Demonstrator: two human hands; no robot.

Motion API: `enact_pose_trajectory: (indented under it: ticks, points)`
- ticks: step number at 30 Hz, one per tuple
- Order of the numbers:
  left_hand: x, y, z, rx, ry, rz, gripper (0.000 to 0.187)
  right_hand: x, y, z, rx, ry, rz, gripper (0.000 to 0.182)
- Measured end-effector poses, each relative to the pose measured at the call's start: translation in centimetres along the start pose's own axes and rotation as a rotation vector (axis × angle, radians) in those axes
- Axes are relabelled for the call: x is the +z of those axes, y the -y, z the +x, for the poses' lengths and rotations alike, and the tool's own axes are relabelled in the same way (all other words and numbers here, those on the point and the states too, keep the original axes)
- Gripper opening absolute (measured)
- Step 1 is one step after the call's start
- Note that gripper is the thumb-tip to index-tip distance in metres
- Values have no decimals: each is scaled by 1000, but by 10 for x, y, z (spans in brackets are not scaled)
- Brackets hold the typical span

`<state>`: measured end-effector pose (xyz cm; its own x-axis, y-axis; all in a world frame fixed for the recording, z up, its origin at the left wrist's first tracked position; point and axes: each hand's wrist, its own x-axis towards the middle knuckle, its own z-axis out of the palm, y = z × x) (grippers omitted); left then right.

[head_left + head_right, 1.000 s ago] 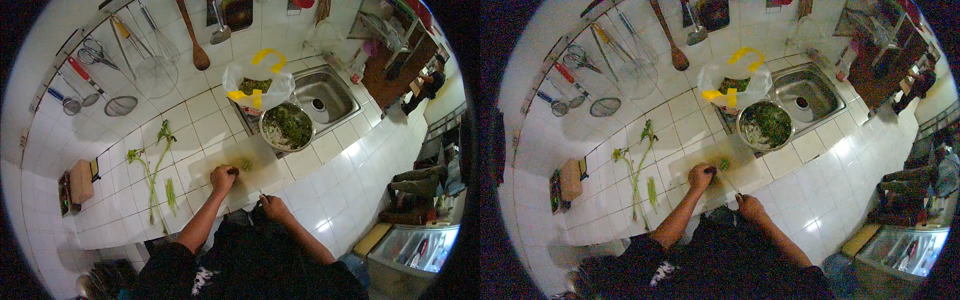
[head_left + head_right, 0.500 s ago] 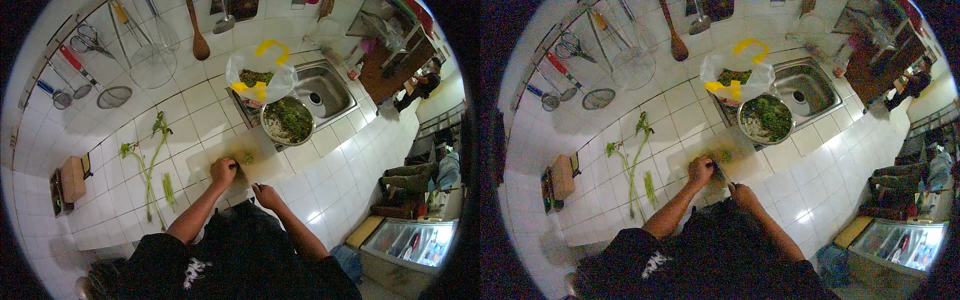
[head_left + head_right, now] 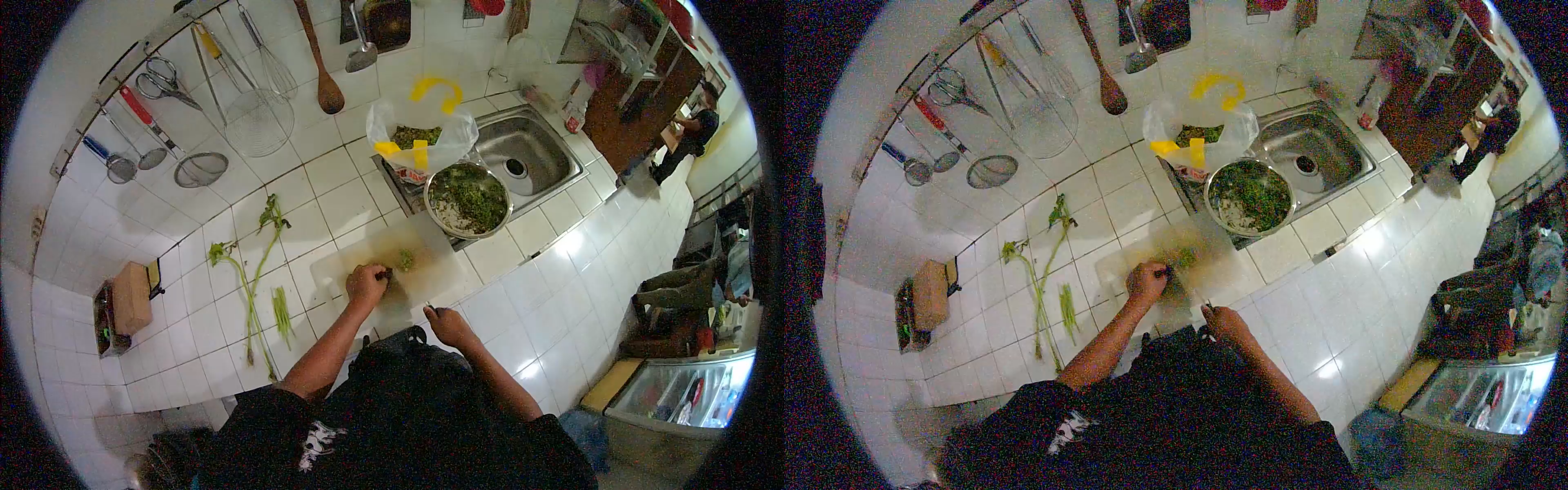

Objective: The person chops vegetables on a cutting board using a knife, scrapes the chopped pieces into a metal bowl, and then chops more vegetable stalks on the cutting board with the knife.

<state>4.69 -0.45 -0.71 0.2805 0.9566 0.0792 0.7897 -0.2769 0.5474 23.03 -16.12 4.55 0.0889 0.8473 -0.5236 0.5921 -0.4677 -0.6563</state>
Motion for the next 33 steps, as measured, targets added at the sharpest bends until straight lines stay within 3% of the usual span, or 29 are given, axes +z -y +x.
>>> enact_pose_trajectory:
  ticks: [8, 10, 17, 19, 21, 24, 28, 33]
  points:
    - [10, 9, -6, 49, -89, -34, 19, 3, 13, 0, 39, 107, 40, 65]
    - [10, 9, -6, 46, -93, 41, 19, 12, 11, 12, -29, 25, -10, 65]
    - [6, 6, -5, -2, -27, -12, 21, 10, 0, 5, -28, 35, 11, 62]
    - [-4, -4, -15, 127, -107, 38, 21, 18, -2, 15, -45, -38, -4, 62]
    - [2, -1, -16, 127, -90, 37, 19, 20, -3, 16, -73, -116, -20, 62]
    - [-2, 3, -14, 87, -59, 12, 18, 2, 2, -1, 52, 32, -1, 63]
    - [1, 5, -17, 40, -88, -19, 18, -4, 7, -24, -15, -43, 101, 64]
    - [2, 5, -14, 56, -70, -46, 19, 2, 9, -13, 1, 33, 51, 65]
